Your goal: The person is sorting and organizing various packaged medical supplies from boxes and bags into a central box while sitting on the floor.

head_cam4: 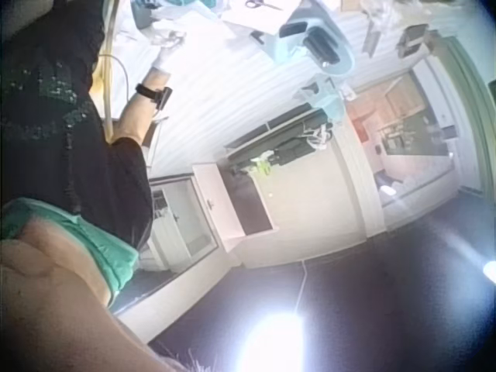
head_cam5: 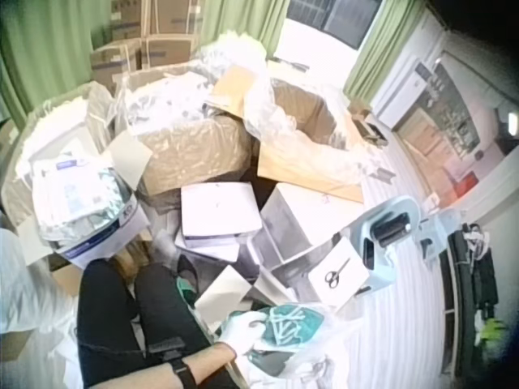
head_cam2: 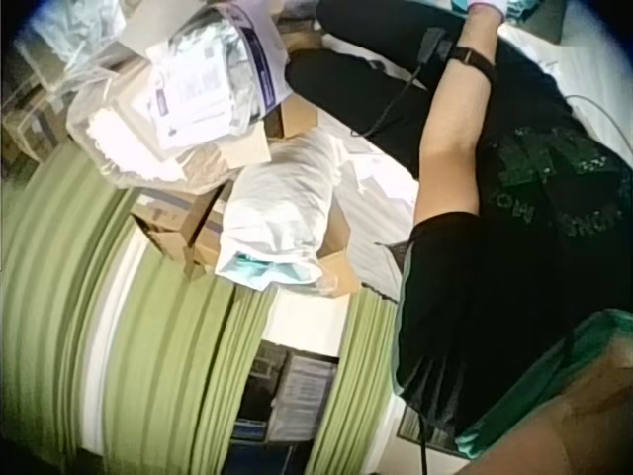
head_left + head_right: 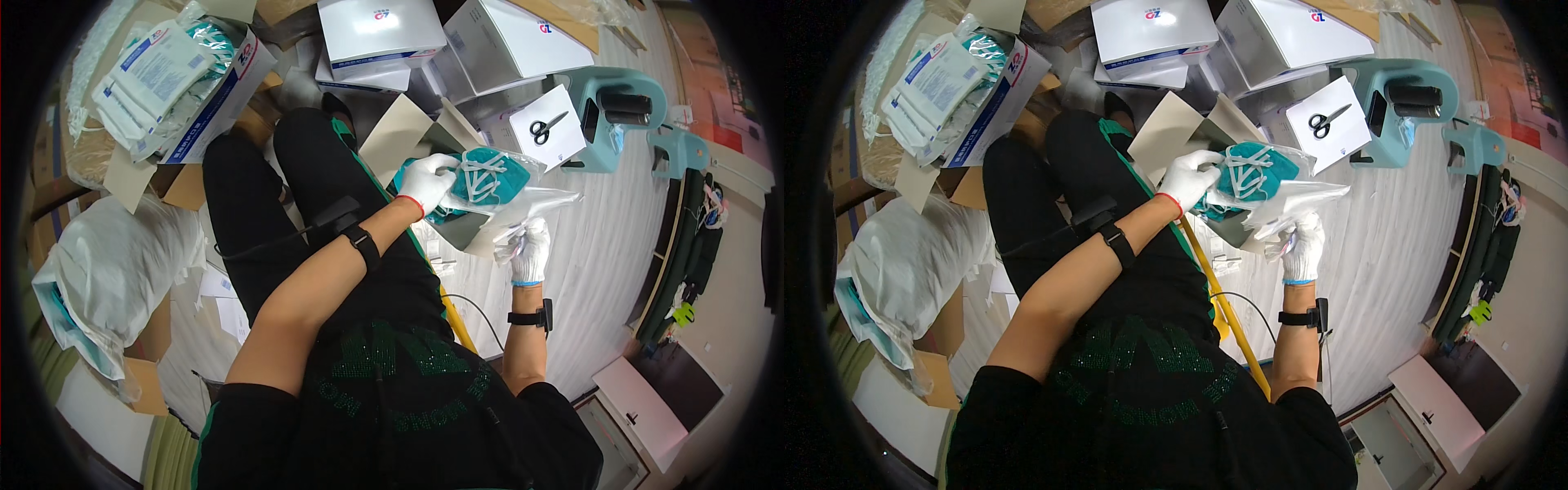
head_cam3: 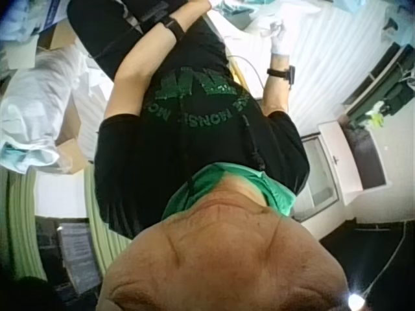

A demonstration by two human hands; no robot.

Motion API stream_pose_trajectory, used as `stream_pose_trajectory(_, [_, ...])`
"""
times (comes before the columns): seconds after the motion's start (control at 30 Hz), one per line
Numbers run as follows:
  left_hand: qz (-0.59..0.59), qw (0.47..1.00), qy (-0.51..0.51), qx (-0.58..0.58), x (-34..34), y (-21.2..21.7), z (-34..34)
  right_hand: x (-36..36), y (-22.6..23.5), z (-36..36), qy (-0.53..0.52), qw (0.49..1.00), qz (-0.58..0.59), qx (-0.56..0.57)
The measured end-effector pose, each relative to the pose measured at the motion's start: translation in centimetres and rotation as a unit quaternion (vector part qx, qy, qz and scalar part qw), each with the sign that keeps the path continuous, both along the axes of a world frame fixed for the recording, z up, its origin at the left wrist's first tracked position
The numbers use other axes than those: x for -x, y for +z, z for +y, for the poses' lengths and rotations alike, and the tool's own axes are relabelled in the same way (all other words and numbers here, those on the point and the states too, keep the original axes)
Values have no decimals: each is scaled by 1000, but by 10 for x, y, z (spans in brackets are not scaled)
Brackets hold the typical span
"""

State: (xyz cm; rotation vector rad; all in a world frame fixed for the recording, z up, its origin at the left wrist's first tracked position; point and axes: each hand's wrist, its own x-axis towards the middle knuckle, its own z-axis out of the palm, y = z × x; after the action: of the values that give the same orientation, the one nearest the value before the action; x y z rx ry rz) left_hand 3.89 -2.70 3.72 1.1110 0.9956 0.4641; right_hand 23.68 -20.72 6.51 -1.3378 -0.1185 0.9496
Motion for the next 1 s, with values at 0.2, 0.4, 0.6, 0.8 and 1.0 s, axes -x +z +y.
stream_pose_trajectory(0.2, [25, 991, -2, -135, 1, 3, 1, -1, -7, -2, 6, 1000, 23, 19])
stream_pose_trajectory(0.4, [85, 976, -61, -192, 5, 21, 2, -3, -7, -10, 37, 999, 25, 2])
stream_pose_trajectory(0.6, [139, 974, -109, -143, 3, 25, 8, 12, 7, 1, 34, 999, -5, 10])
stream_pose_trajectory(0.8, [99, 990, -43, -93, -10, 17, 0, 0, 7, -1, 22, 999, -4, 49])
stream_pose_trajectory(1.0, [53, 986, 157, 2, -21, -37, -11, -64, 15, 0, -98, 989, -100, 44])
